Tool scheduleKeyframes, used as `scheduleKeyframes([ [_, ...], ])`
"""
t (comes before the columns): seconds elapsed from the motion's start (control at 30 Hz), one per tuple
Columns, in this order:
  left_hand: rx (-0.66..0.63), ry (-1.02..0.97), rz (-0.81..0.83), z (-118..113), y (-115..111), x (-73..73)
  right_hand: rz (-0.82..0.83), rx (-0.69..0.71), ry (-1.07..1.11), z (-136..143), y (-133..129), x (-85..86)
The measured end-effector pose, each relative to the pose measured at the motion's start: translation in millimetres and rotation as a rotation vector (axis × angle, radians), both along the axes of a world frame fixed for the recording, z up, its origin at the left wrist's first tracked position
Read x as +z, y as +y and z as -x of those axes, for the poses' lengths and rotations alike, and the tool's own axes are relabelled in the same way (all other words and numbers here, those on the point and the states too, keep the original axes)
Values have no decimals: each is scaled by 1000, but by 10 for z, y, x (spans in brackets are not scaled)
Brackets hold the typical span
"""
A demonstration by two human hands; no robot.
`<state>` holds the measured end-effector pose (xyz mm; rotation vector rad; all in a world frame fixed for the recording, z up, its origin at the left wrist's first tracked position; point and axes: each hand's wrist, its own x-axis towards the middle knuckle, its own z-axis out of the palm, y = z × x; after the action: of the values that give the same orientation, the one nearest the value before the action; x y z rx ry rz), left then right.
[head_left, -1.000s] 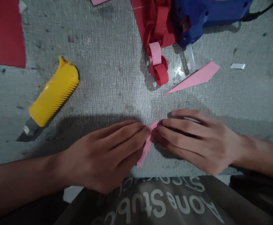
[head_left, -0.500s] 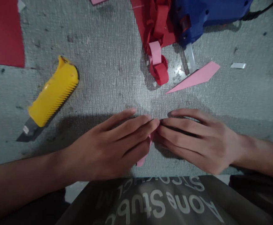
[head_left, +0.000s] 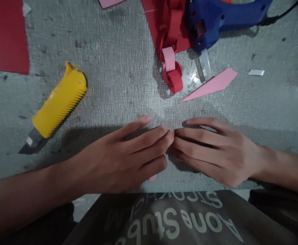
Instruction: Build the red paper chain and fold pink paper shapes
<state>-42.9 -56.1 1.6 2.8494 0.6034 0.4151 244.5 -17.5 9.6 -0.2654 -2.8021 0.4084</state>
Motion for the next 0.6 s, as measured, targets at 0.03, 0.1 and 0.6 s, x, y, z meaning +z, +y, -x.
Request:
scheduleKeyframes([
  [0.03, 1, -2, 13, 5, 3, -2, 1, -2, 0, -1, 0, 1],
  [0.1, 0, -14, 47, 14, 14, -6, 1, -6, -3, -2, -1, 4],
  [0.6, 44, -40, 28, 42, -76, 9, 19, -18, -4, 5, -24, 19],
])
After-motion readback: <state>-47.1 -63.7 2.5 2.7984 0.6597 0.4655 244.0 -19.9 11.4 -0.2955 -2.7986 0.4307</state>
